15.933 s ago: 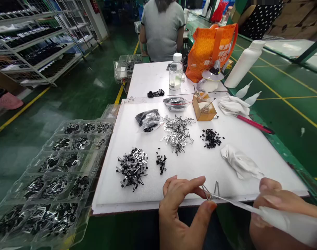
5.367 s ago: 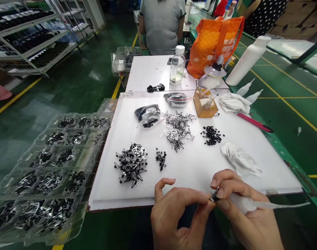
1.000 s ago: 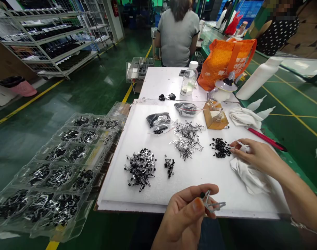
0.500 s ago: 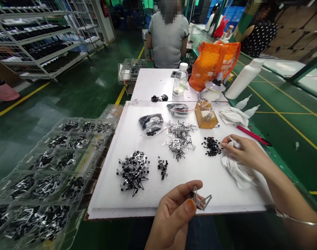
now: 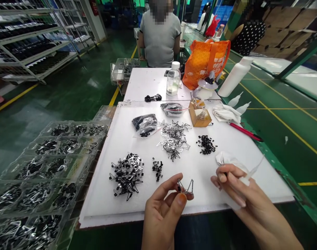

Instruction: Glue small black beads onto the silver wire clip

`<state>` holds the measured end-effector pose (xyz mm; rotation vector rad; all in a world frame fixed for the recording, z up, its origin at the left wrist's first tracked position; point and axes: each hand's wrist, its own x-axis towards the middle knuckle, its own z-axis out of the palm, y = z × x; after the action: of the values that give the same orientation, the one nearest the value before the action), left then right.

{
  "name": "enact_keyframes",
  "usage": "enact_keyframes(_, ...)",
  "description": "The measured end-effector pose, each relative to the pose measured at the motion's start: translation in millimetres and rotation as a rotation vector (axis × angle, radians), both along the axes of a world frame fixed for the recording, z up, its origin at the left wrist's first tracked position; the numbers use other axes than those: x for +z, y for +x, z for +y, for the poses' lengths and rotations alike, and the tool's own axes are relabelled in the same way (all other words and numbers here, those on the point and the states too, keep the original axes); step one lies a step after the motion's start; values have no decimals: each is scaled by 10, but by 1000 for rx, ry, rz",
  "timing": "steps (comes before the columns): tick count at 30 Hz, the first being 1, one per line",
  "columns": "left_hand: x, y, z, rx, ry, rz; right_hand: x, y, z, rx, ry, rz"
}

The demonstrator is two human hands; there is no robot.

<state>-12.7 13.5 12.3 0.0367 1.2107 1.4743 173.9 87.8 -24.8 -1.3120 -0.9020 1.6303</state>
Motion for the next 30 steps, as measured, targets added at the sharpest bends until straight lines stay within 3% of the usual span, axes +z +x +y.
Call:
enact_keyframes(3, 16, 19, -4, 12, 0, 31, 10, -81, -202, 18, -178, 222)
enact_keyframes(7, 49, 53, -12, 34, -6, 67, 43, -166, -315, -1, -213, 298)
enact_keyframes(10, 80, 90, -18, 49, -8, 93, 46, -193, -341, -50, -167, 315)
enact_keyframes(13, 86, 121, -36, 69, -3, 145, 53, -203, -345, 21, -155, 315)
enact_keyframes(22, -67, 167, -147, 8, 141, 480, 81, -343, -388, 48, 74, 203)
enact_keyframes(30, -89, 278, -148, 94, 257, 741, 114, -506, -426, -112, 286, 73)
